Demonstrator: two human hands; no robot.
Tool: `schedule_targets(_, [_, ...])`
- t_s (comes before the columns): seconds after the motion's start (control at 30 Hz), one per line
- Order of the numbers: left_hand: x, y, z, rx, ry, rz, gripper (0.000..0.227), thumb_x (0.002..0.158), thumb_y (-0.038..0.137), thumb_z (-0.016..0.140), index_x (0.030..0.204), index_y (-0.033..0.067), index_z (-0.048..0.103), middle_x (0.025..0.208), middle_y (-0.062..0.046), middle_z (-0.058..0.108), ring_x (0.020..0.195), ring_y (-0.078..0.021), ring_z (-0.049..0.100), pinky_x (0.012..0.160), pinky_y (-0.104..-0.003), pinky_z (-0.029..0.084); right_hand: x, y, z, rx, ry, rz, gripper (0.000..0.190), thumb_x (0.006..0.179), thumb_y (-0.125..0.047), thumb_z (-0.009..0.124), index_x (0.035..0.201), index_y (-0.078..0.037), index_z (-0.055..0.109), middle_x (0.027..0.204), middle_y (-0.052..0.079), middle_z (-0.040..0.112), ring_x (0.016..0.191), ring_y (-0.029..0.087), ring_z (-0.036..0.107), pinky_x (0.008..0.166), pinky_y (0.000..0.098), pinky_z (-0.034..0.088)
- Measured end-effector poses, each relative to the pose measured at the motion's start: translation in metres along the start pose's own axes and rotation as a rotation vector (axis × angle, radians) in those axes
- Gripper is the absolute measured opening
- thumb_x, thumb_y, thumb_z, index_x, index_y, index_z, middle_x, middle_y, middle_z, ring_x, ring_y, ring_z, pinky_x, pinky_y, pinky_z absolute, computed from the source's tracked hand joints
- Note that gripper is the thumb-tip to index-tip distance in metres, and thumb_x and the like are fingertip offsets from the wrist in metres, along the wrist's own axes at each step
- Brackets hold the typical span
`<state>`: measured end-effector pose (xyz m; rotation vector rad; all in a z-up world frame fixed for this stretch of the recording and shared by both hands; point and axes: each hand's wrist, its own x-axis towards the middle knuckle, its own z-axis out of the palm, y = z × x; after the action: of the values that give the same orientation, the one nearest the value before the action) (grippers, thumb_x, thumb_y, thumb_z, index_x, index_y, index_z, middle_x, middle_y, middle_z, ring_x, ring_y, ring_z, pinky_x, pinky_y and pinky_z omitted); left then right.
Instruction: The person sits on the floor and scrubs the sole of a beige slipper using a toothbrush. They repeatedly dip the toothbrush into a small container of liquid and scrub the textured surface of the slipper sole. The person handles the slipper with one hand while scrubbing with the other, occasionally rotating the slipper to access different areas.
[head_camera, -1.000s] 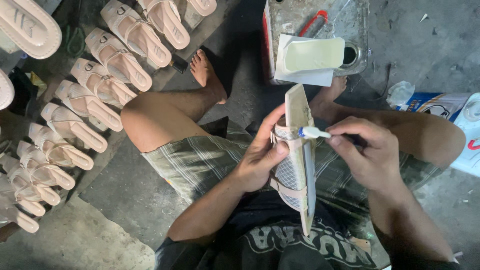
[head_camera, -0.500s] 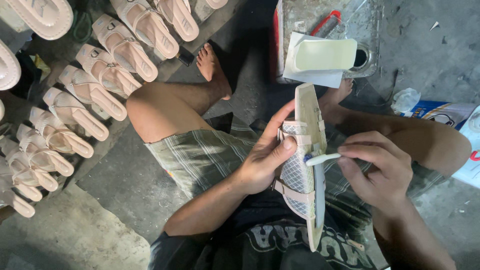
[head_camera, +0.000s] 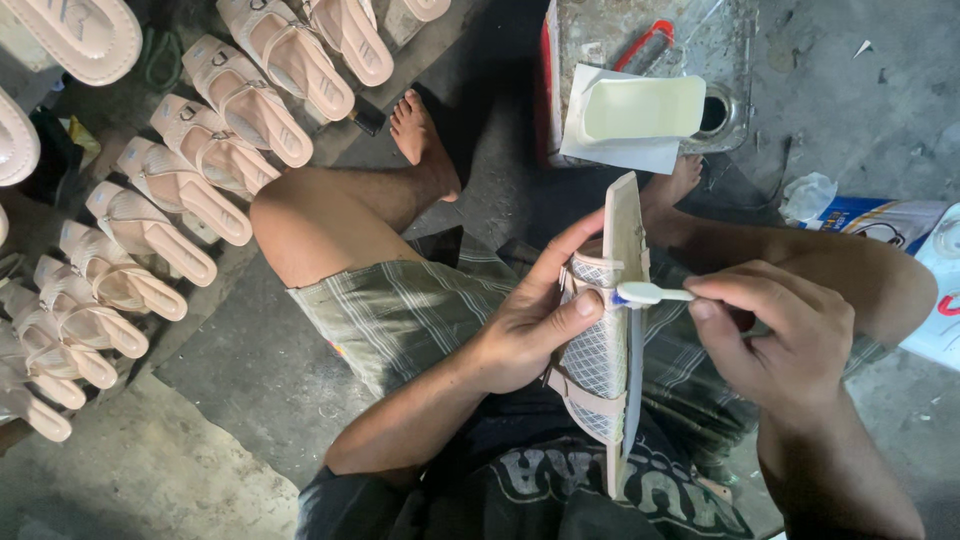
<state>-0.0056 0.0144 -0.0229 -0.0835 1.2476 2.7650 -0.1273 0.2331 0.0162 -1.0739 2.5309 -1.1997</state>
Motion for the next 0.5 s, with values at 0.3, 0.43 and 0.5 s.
schedule_targets(0.3, [-0.001,0.002,0.002,0.002,-0.030,-0.019,0.070,0.113,0.032,0.055,0.171,0.0126,0.019,0.160,-0.011,0.045,0.152,-0.0223,0.042,0.131,-0.046,0.035,0.001,-0.001,0.002,0.029,0.065,-0.007,0.011,0.099,-0.005,0.074,0.109,-0.002,0.069,0.101,0.011,0.074,0.082,0.015,0.073,0.069,0.0234,0.054])
schedule_targets(0.43, [-0.004,-0.004,-0.003,-0.013,-0.065,-0.033,0.074,0.113,0.035,0.057,0.172,0.0120,0.019,0.160,-0.012,0.041,0.151,-0.0226,0.038,0.133,-0.045,0.031,0.005,0.002,0.010,0.075,0.040,0.051,0.013,0.098,-0.004,0.075,0.110,-0.003,0.071,0.097,0.010,0.075,0.080,0.014,0.073,0.069,0.0240,0.055])
schedule_targets(0.5, [-0.004,-0.007,-0.009,-0.019,-0.091,-0.026,0.077,0.112,0.039,0.058,0.172,0.0123,0.018,0.164,-0.012,0.037,0.154,-0.0234,0.036,0.135,-0.045,0.029,0.004,0.002,0.018,0.032,0.125,0.035,0.014,0.103,-0.003,0.076,0.116,-0.003,0.070,0.100,0.012,0.074,0.086,0.015,0.073,0.073,0.0243,0.055])
